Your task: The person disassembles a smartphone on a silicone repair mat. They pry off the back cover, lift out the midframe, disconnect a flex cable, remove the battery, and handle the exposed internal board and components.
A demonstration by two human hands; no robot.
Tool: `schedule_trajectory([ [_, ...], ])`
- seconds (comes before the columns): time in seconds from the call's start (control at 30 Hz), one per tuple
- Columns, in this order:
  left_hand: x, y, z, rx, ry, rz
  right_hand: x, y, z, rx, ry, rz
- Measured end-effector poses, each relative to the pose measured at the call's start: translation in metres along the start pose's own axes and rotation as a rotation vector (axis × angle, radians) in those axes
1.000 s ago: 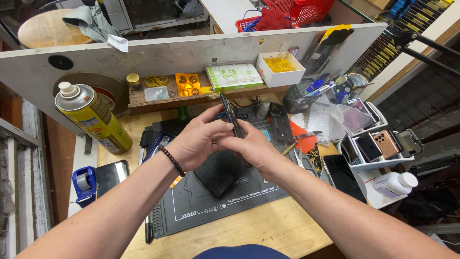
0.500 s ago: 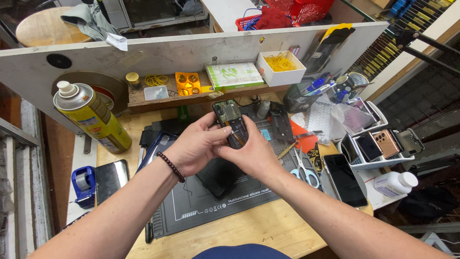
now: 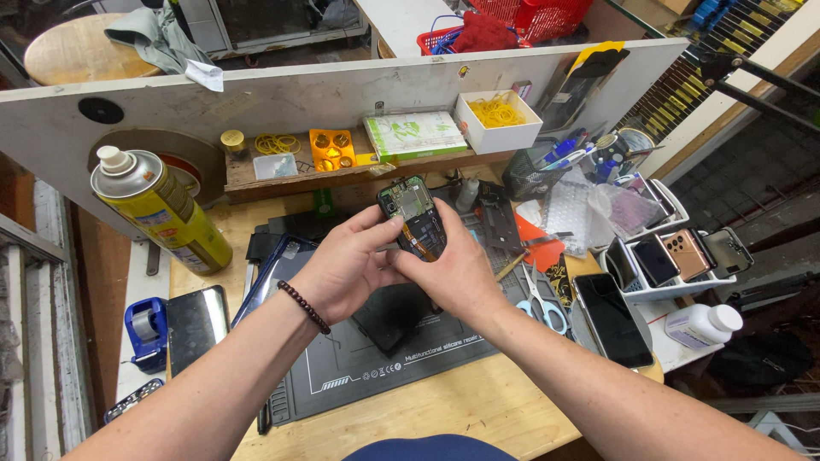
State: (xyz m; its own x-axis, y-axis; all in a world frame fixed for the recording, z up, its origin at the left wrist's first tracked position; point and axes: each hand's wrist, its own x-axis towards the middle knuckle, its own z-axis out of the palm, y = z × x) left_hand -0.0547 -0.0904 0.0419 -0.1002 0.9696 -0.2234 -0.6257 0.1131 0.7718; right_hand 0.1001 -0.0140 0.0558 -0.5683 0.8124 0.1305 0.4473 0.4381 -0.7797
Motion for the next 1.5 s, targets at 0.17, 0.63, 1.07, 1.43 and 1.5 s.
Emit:
schedule_trajectory([
  [0.17,-0.001,-0.001,0.002,0.018,0.007,-0.011,-0.001,-0.002,0.0,0.034,-0.012,0.035],
  [0.63,0.003,-0.01,0.0,0.058,0.044,-0.045,0.006,0.007,0.003,-0.063,-0.069,0.154],
  [1.07,0.002,-0.006,0.0,0.14,0.062,-0.037,0.008,0.003,0.004,-0.044,-0.057,0.118],
  [1.43,0.001,-0.012,-0.001,0.141,0.082,-0.07,0.002,0.004,0.007,-0.073,-0.085,0.19],
  [1.5,0.0,-0.013,-0.001,0.136,0.086,-0.07,0.002,0.006,0.008,-0.057,-0.077,0.171],
])
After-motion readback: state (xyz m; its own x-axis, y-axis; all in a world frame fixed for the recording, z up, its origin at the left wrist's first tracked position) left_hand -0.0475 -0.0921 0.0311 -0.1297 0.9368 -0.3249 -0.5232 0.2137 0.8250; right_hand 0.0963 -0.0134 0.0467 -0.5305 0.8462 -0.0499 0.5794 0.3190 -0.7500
